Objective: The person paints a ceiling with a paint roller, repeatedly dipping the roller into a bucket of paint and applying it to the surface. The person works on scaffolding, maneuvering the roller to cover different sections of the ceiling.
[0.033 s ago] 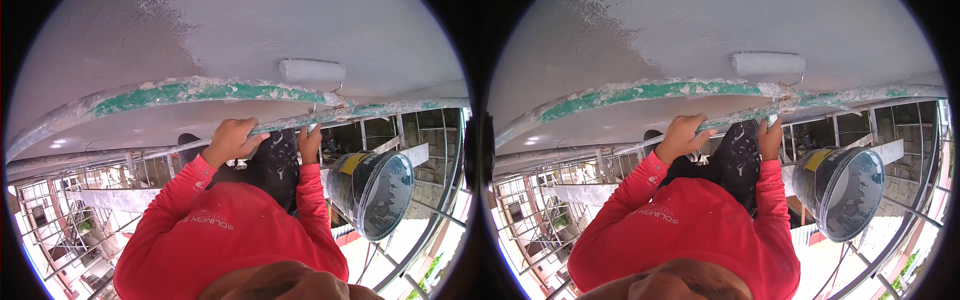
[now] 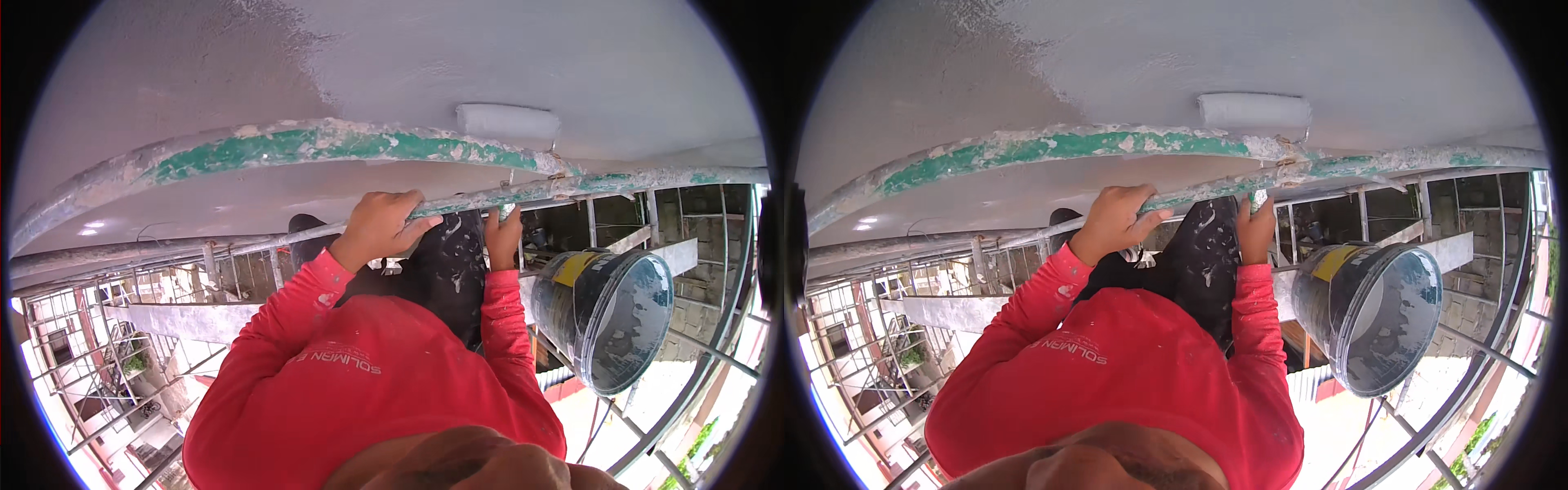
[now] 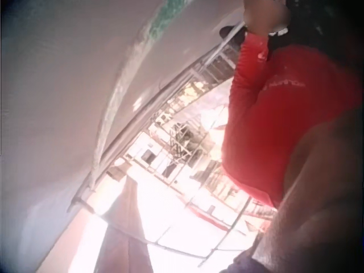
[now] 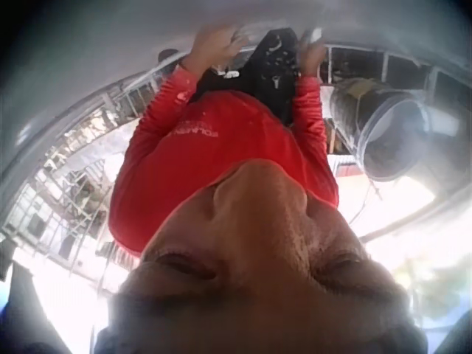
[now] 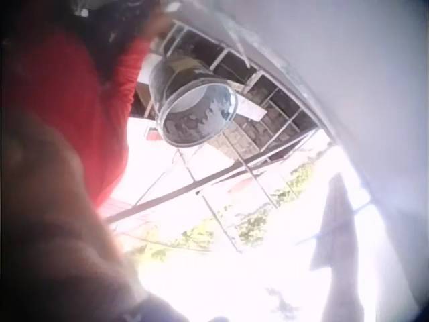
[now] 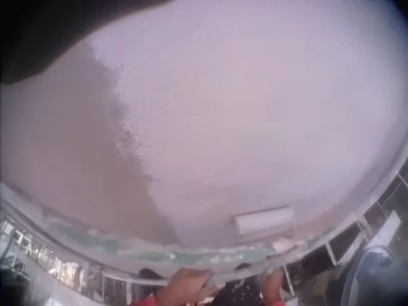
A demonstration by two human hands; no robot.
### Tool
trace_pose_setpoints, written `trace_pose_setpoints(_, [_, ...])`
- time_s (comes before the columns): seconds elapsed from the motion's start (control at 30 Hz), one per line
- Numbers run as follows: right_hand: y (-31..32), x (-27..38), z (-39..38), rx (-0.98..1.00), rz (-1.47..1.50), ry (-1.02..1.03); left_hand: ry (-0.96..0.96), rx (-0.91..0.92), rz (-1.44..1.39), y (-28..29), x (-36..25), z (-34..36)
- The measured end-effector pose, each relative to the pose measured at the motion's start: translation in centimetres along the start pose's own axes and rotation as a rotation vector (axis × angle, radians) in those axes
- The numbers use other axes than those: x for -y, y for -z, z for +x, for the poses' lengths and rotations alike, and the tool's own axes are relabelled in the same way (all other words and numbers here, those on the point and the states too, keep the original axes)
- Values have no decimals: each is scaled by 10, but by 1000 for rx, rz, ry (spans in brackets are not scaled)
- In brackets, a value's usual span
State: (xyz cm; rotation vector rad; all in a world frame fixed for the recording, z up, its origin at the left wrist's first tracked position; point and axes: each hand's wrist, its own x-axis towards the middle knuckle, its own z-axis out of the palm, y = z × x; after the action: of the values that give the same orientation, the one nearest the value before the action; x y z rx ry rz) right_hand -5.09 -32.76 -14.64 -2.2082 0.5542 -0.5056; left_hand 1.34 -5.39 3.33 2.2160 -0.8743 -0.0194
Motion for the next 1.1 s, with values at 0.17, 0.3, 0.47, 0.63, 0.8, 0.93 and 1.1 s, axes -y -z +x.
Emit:
trace_pose_setpoints(0.17, [-6,-25,-24,50,-293,-9,-28,-25,16,3,-3,4])
trace_pose_setpoints(0.3, [7,-19,-24,279,-443,-161,32,17,44,7,-7,2])
trace_pose_setpoints(0.47, [-1,-40,-16,324,-407,-120,5,-2,21,8,-8,4])
trace_pose_setpoints(0.63, [23,-14,-18,296,-335,-101,14,4,37,5,-6,3])
trace_pose_setpoints(0.8, [64,57,-26,172,-225,-14,-28,-56,7,3,-4,0])
trace_pose_setpoints(0.93, [77,96,-25,52,15,18,-54,-49,-8,5,-4,3])
trace_pose_setpoints(1.1, [104,106,-37,196,143,-212,-36,-14,6,6,-7,4])
